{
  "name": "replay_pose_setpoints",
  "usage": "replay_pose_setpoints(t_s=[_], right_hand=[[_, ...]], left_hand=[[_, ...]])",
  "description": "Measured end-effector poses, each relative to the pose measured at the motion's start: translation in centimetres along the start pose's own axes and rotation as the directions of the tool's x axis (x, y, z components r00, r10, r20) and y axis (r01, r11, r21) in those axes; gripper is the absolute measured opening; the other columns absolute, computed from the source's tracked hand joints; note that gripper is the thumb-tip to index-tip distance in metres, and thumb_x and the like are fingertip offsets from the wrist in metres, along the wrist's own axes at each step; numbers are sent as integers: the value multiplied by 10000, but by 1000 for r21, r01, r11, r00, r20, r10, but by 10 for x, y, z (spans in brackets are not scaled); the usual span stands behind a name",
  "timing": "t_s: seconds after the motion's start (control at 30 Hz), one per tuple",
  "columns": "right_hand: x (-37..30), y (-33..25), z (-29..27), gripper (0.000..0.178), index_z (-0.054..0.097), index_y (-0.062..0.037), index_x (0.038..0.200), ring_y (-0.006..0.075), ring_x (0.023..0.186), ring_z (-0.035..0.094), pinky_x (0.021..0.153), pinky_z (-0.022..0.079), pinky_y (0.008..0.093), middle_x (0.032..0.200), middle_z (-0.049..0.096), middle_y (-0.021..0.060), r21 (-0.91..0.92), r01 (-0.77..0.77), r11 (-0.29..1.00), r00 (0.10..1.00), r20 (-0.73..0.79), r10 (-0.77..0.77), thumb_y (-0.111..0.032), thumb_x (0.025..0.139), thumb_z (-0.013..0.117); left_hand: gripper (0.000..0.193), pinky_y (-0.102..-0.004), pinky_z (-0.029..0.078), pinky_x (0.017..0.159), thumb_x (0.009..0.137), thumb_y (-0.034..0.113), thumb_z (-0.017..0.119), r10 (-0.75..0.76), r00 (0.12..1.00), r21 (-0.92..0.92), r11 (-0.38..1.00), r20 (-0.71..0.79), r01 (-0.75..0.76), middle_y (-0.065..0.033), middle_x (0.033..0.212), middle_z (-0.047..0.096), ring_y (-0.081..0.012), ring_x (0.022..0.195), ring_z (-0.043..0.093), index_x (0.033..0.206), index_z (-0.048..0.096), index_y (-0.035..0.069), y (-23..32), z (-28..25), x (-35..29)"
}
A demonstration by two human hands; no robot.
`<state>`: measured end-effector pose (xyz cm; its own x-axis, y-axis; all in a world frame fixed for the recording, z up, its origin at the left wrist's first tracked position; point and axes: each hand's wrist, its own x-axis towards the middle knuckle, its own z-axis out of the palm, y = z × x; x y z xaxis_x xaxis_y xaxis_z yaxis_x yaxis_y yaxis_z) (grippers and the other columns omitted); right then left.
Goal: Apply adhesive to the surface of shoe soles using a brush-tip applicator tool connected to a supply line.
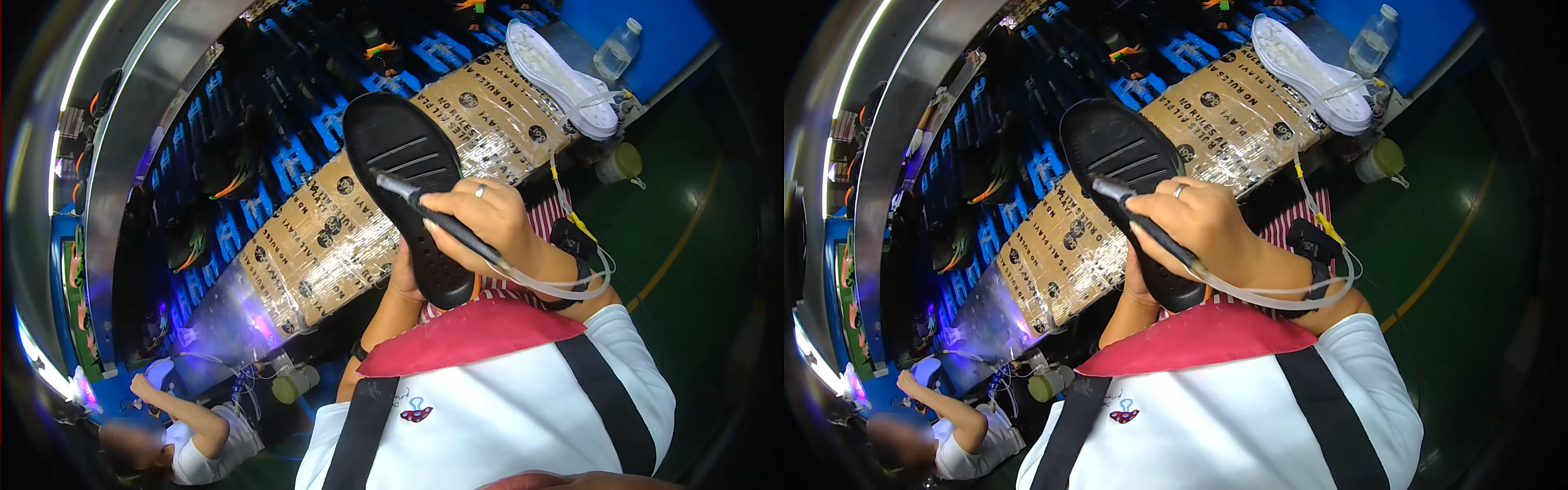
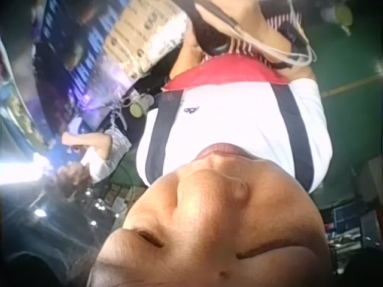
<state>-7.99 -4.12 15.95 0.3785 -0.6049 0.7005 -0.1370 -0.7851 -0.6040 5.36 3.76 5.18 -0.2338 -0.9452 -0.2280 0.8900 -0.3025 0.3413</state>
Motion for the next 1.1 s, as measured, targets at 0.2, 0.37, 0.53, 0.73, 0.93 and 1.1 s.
replay_pose_setpoints(t_s=[0.2,0.37,0.53,0.73,0.93,1.1], right_hand=[[-14,-10,5,262,590,-8,856,234,599,559,504,447,303,660,539,87,80,64,995,984,160,-76,-97,620,662],[-17,3,4,237,588,13,865,245,564,543,494,445,321,652,540,92,-51,21,999,1000,0,-21,-63,649,652],[-22,-12,9,222,590,-8,867,243,590,540,518,441,328,664,528,88,16,22,1000,980,197,-24,-74,661,643],[-25,1,1,221,601,-23,854,251,553,555,496,449,323,644,541,95,-7,-87,996,996,19,88,-79,652,670],[-31,-2,12,259,611,10,870,235,531,554,470,422,306,625,548,103,99,-16,995,992,123,4,-32,628,693],[-29,-2,2,212,614,-21,859,262,585,581,501,445,323,683,580,116,201,-191,961,977,131,167,-68,663,680]], left_hand=[[669,-414,446,916,788,573,524,-135,980,-141,978,149,156,-166,1156,542,-289,1032,559,1205,471,52,-8,-45,1],[660,-406,460,894,810,583,475,56,996,-68,996,76,-51,-167,1135,555,-281,1024,563,1196,477,48,2,-5,5],[618,-402,464,892,819,562,482,8,998,-68,998,-65,-13,-146,1137,558,-264,1021,567,1198,480,74,-1,-36,3],[610,-419,432,921,862,550,409,98,995,-83,992,-9,-98,-134,1176,539,-271,1049,546,1228,453,64,5,-16,7],[636,-406,426,928,831,578,437,171,980,97,982,-100,-161,-104,1210,524,-263,1055,539,1249,450,99,5,-20,9],[671,-418,435,906,823,595,431,182,980,91,978,77,-188,-114,1191,532,-281,1033,550,1246,443,75,20,-4,13]])
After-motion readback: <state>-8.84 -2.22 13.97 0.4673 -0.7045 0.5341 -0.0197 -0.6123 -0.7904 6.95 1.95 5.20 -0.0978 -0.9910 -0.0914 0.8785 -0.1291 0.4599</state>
